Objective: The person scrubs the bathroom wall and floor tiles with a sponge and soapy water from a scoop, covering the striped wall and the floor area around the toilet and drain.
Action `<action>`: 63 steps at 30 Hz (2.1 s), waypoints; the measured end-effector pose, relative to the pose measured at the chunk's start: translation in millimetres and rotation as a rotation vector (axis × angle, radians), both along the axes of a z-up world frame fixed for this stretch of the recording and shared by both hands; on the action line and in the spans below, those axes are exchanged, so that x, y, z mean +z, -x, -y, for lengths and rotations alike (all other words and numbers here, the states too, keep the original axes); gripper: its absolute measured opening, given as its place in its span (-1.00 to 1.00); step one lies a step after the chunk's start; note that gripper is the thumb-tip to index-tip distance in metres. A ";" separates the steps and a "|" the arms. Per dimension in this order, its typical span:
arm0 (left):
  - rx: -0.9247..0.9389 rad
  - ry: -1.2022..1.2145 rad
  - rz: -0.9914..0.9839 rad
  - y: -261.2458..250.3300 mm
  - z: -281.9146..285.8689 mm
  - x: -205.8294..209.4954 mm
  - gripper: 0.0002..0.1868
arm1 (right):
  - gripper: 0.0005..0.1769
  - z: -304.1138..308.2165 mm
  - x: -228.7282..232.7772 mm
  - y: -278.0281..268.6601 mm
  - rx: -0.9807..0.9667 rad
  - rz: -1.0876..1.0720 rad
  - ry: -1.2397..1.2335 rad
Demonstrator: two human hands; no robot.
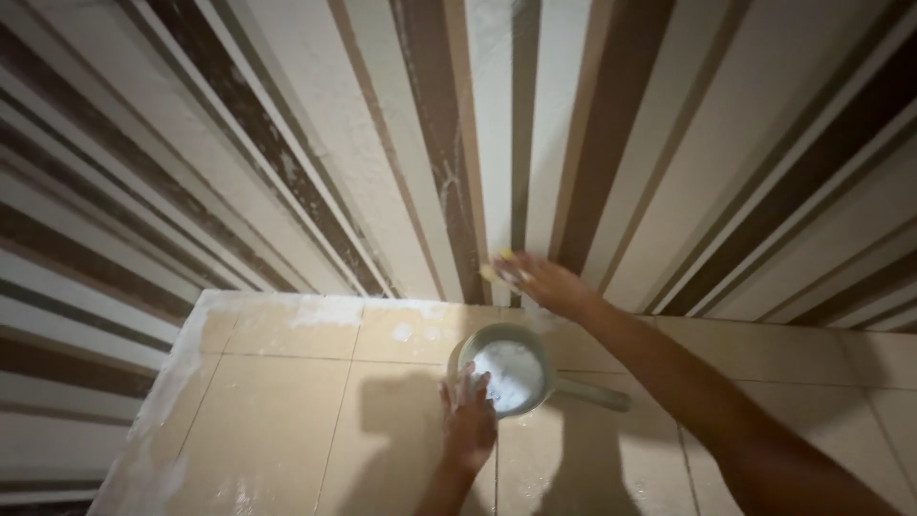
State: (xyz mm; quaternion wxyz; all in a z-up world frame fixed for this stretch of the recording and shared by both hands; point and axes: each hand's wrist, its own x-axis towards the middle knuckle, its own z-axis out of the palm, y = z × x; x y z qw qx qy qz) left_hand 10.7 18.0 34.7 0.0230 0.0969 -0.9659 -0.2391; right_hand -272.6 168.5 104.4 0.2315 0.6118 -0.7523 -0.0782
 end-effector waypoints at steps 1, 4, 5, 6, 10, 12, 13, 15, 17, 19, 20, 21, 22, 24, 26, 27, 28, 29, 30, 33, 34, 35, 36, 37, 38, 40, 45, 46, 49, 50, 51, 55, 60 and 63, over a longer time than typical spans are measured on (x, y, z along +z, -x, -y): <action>-0.037 0.031 -0.047 -2.1 -0.9 -3.3 -0.51 | -0.25 -9.0 -16.5 -2.1 0.007 0.007 0.003; -0.067 0.068 -0.144 -13.1 4.6 -3.6 -0.50 | -0.23 2.7 -12.6 -10.9 0.003 0.086 0.004; -0.076 0.067 -0.198 -17.4 5.1 -1.9 -0.48 | -0.24 18.6 5.2 -7.4 0.019 -0.126 0.018; -0.069 0.057 -0.188 -17.8 2.9 -1.9 -0.48 | -0.24 39.7 25.8 -1.2 0.032 -0.338 0.026; -0.005 -0.038 -0.285 -10.5 2.9 4.2 -0.52 | -0.22 145.1 98.2 1.7 -0.035 -0.308 0.216; 0.010 -0.113 -0.297 -15.6 1.2 9.4 -0.53 | -0.23 175.4 102.0 -12.1 -0.088 -0.303 0.105; -0.013 -0.114 -0.290 -17.2 1.2 13.0 -0.50 | -0.23 182.6 97.5 -11.9 -0.146 -0.312 0.000; -0.020 -0.105 -0.294 -10.7 4.6 17.3 -0.47 | -0.22 178.1 62.7 -11.0 -0.074 -0.404 -0.080; -0.034 -0.087 -0.226 -10.7 1.9 18.7 -0.46 | -0.21 162.5 2.7 -10.8 0.036 -0.400 -0.168; -0.022 -0.096 -0.218 -9.6 1.6 17.3 -0.47 | -0.18 133.1 -59.6 3.5 0.105 -0.293 -0.254; -0.006 -0.113 -0.207 -10.7 0.4 15.5 -0.47 | -0.15 109.3 -87.6 8.9 0.131 -0.264 -0.337; -0.005 -0.114 -0.205 -9.5 2.9 12.7 -0.47 | -0.29 84.1 -108.2 16.6 0.093 0.157 -0.220; -0.011 -0.097 -0.229 -9.7 3.3 9.1 -0.50 | -0.41 58.2 -121.7 21.4 0.051 0.580 -0.105; -0.018 -0.083 -0.254 -12.4 0.9 3.0 -0.52 | -0.24 9.3 -121.1 27.7 0.064 0.127 -0.240; -0.030 0.025 -0.275 -12.5 -0.7 1.2 -0.48 | -0.33 -17.3 -91.4 28.2 0.067 0.012 -0.331; -0.040 0.027 -0.281 -10.9 0.3 1.9 -0.48 | -0.40 -24.9 -69.1 26.4 0.071 -0.102 -0.422; -0.014 0.022 -0.377 -10.8 -1.8 2.9 -0.43 | -0.40 -27.8 -45.3 23.8 0.064 -0.105 -0.424; 0.012 0.017 -0.472 -9.7 -3.6 4.6 -0.39 | -0.28 -23.8 -21.3 22.7 0.021 -0.139 -0.367; 0.007 0.012 -0.474 -8.5 -5.9 6.7 -0.39 | -0.15 -18.8 1.5 20.7 -0.022 -0.171 -0.312; 0.119 -0.052 -0.349 -1.0 -11.3 14.7 -0.28 | -0.25 -11.3 57.2 18.2 0.006 -0.344 0.102; 0.154 -0.071 -0.308 2.3 -12.0 15.7 -0.24 | -0.25 -6.7 66.5 14.7 -0.003 -0.349 0.099; 0.189 -0.090 -0.268 4.5 -12.8 15.1 -0.20 | -0.23 -1.2 72.1 12.3 -0.050 -0.311 0.035; 0.182 -0.093 -0.272 7.1 -13.5 12.9 -0.20 | -0.20 -1.1 76.1 12.5 -0.094 -0.273 -0.028; 0.119 0.019 -0.256 9.7 -14.0 9.6 -0.27 | -0.20 -4.0 76.8 12.2 -0.100 -0.278 -0.031; 0.062 0.138 -0.241 12.1 -12.9 5.8 -0.34 | -0.20 -1.7 73.4 11.7 -0.050 -0.333 -0.133; -0.003 0.076 -0.049 12.9 -15.9 -1.3 -0.42 | -0.19 -5.6 60.7 8.2 0.000 -0.389 -0.229; -0.054 -0.159 0.029 18.8 -19.7 -9.0 -0.59 | -0.33 -13.7 34.1 5.7 0.056 -0.238 -0.083; -0.079 -0.425 -0.124 25.8 -19.6 -10.3 -0.57 | -0.33 -13.7 32.2 2.0 0.046 -0.241 -0.084; 0.110 -1.125 -0.173 60.6 -32.0 1.6 -0.47 | -0.58 10.8 35.7 -21.7 -0.198 0.055 0.037; 0.350 -1.543 -0.052 71.2 -33.0 13.9 -0.40 | -0.67 18.9 36.9 -38.1 -0.361 0.382 0.209; 0.342 -1.538 -0.060 77.2 -29.6 28.4 -0.40 | -0.75 25.8 37.3 -54.6 -0.516 0.712 0.383; 0.635 -1.618 0.019 81.5 -24.4 58.0 -0.35 | -0.83 21.0 20.0 -105.3 -0.372 1.318 0.559; 0.663 -1.664 0.163 81.7 -16.8 -11.3 -0.39 | -0.85 -8.2 -11.6 -117.6 -0.280 1.288 0.315; 0.421 -0.510 0.114 76.7 -20.7 -76.2 -0.48 | -0.68 -30.2 -26.0 -131.5 -0.323 1.127 0.263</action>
